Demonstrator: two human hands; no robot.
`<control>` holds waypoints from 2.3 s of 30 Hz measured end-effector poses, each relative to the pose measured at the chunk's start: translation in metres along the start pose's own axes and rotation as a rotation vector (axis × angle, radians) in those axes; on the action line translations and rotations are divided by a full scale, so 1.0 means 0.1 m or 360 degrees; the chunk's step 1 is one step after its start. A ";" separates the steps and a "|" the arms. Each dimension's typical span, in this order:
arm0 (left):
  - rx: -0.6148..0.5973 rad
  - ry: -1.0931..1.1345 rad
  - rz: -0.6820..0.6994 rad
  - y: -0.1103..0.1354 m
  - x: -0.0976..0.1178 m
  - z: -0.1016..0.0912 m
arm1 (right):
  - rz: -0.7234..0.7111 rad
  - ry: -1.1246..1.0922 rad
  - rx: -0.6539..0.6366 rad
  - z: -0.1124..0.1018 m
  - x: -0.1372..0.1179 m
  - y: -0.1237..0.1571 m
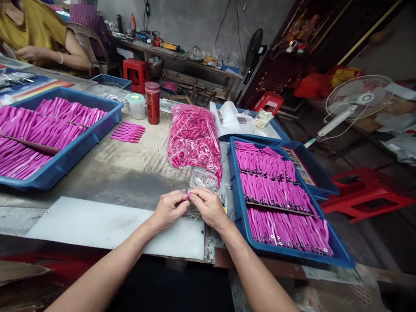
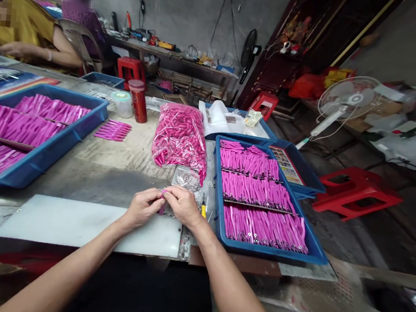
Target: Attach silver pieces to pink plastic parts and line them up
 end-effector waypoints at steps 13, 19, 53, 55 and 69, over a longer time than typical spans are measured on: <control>-0.0253 0.0269 -0.0298 -0.18 -0.06 -0.02 | 0.0256 -0.0400 0.0022 -0.01 0.13 -0.09; -0.0325 0.0286 -0.0326 -0.17 -0.05 -0.03 | 0.0290 -0.0352 -0.0048 -0.06 0.11 -0.06; 0.0182 -0.1006 0.0190 0.22 0.20 0.17 | 0.0799 -0.0360 0.0411 0.18 -0.09 0.28; 0.0147 -0.1087 0.0132 0.19 0.18 0.13 | 0.0826 -0.0310 0.0373 0.17 -0.10 0.22; 0.0298 -0.1118 0.0134 0.12 -0.25 0.00 | 0.0539 0.0896 -0.0416 0.03 0.15 -1.13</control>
Point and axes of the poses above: each hand's wrist, its own y-axis away from the middle knuckle, its own z-axis out of the palm, x = y × z, the point moved 2 cm from there along -y, towards the middle knuckle, and after that the axes turned 5 degrees about -x, right-handed, at the moved point
